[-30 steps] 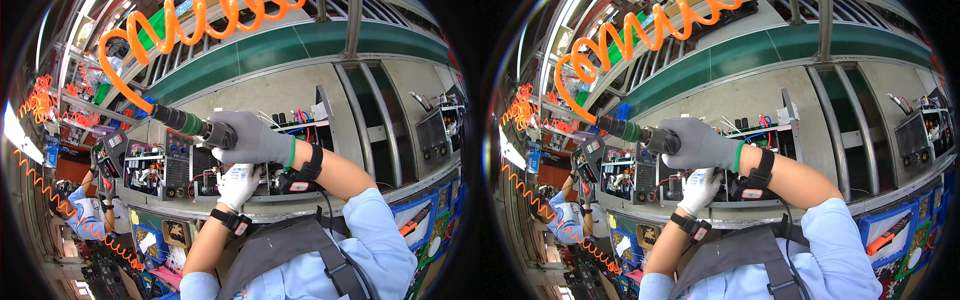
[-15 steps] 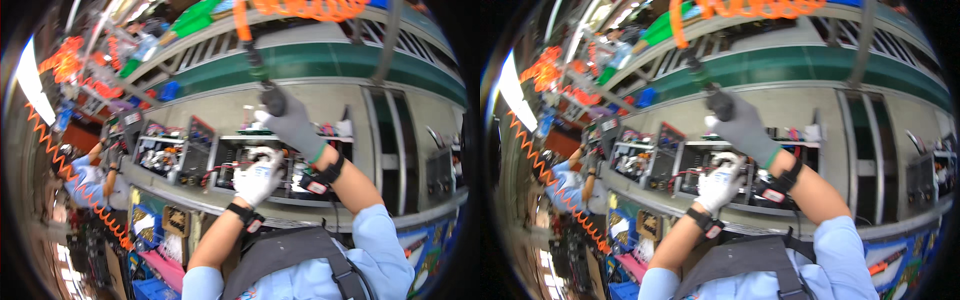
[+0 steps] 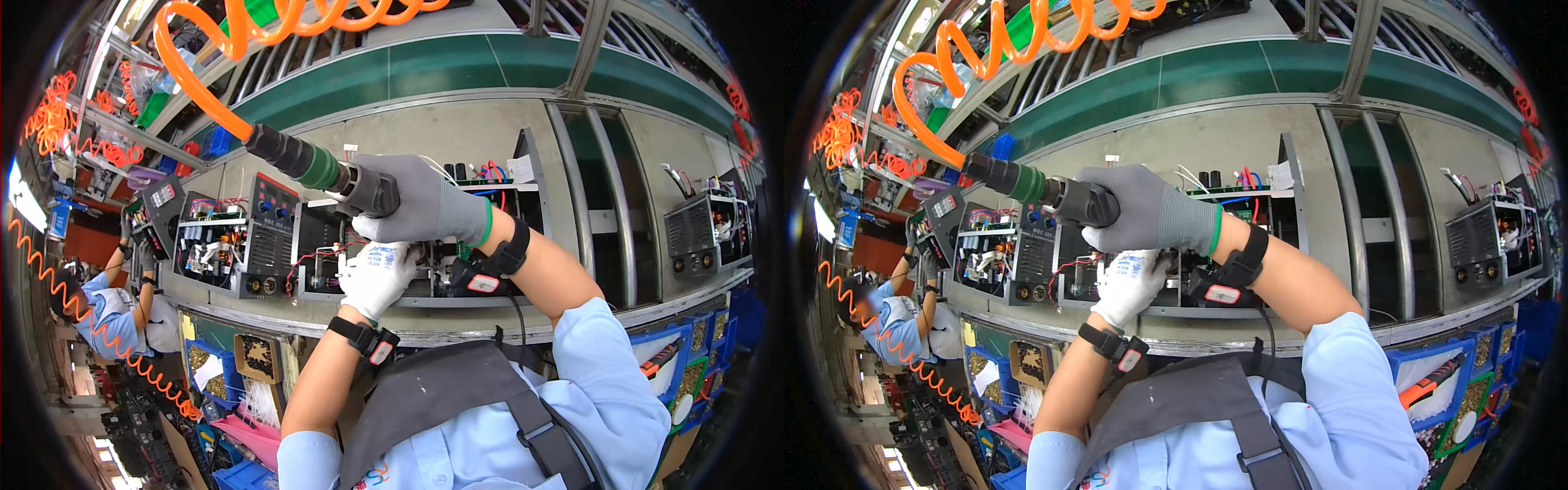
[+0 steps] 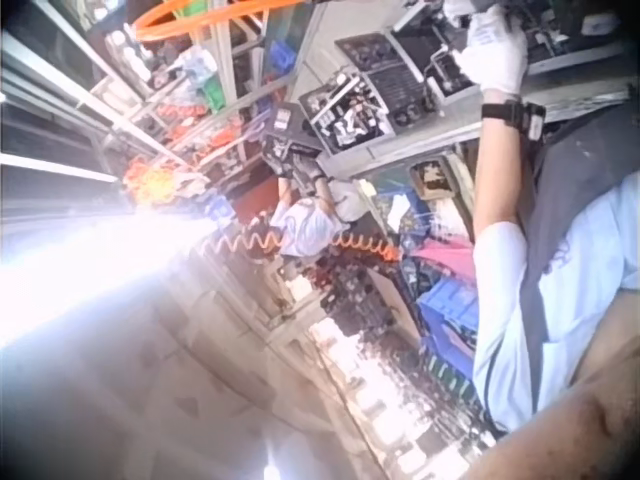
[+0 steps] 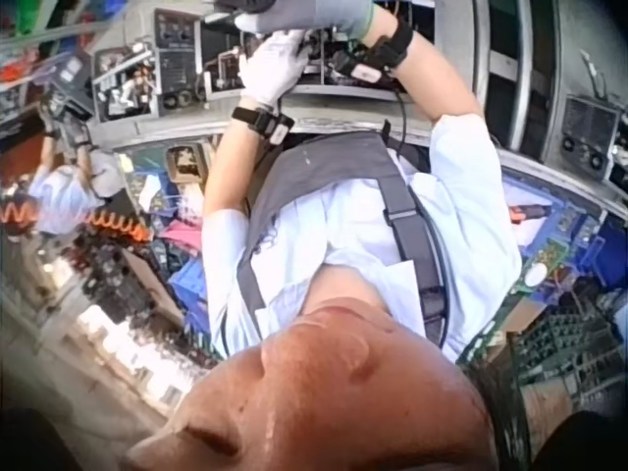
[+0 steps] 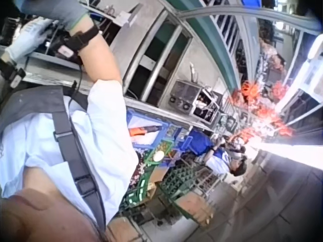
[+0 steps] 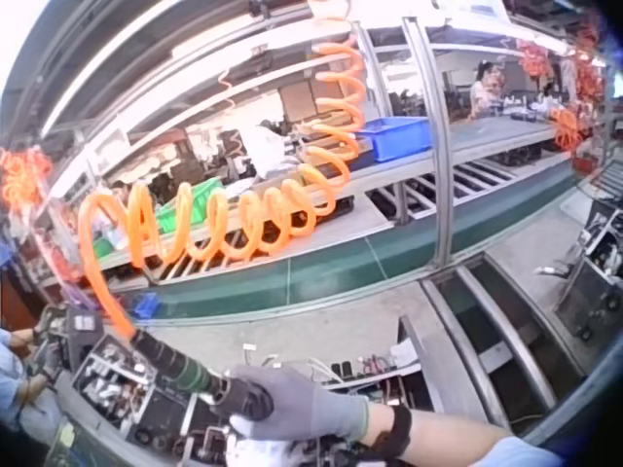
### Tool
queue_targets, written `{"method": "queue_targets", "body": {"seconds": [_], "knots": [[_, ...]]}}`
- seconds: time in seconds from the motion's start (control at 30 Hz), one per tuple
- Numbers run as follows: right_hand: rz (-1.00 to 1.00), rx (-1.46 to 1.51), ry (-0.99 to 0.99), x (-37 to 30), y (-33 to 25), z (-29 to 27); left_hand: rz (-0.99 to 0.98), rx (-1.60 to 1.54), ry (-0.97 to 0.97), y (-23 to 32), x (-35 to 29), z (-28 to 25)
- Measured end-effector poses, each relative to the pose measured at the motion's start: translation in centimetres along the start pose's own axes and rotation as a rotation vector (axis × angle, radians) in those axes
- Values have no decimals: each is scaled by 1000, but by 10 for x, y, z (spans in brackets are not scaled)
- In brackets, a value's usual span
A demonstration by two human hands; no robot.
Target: Assembling internal components and wiring of a welding machine on a production line.
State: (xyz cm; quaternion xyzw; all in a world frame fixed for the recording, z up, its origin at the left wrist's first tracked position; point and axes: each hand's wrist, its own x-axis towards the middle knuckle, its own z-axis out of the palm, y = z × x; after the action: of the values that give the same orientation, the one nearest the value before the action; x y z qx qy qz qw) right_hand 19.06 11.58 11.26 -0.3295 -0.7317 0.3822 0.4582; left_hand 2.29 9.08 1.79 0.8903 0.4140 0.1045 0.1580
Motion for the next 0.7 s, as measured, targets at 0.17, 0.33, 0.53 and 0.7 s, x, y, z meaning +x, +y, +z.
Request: {"method": "queue_targets", "body": {"seconds": [0.17, 0.33, 0.53, 0.7], "knots": [[3, 296, 249, -8, 8, 3, -61, -13, 43, 4, 1, -2], [37, 498, 567, -16, 23, -15, -166, -40, -97, 13, 4, -13], [-7, 558, 524, -23, 23, -24, -139, -44, -101, 8, 7, -11], [2, 656, 277, -15, 8, -18, -160, 8, -162, 13, 10, -17]]}}
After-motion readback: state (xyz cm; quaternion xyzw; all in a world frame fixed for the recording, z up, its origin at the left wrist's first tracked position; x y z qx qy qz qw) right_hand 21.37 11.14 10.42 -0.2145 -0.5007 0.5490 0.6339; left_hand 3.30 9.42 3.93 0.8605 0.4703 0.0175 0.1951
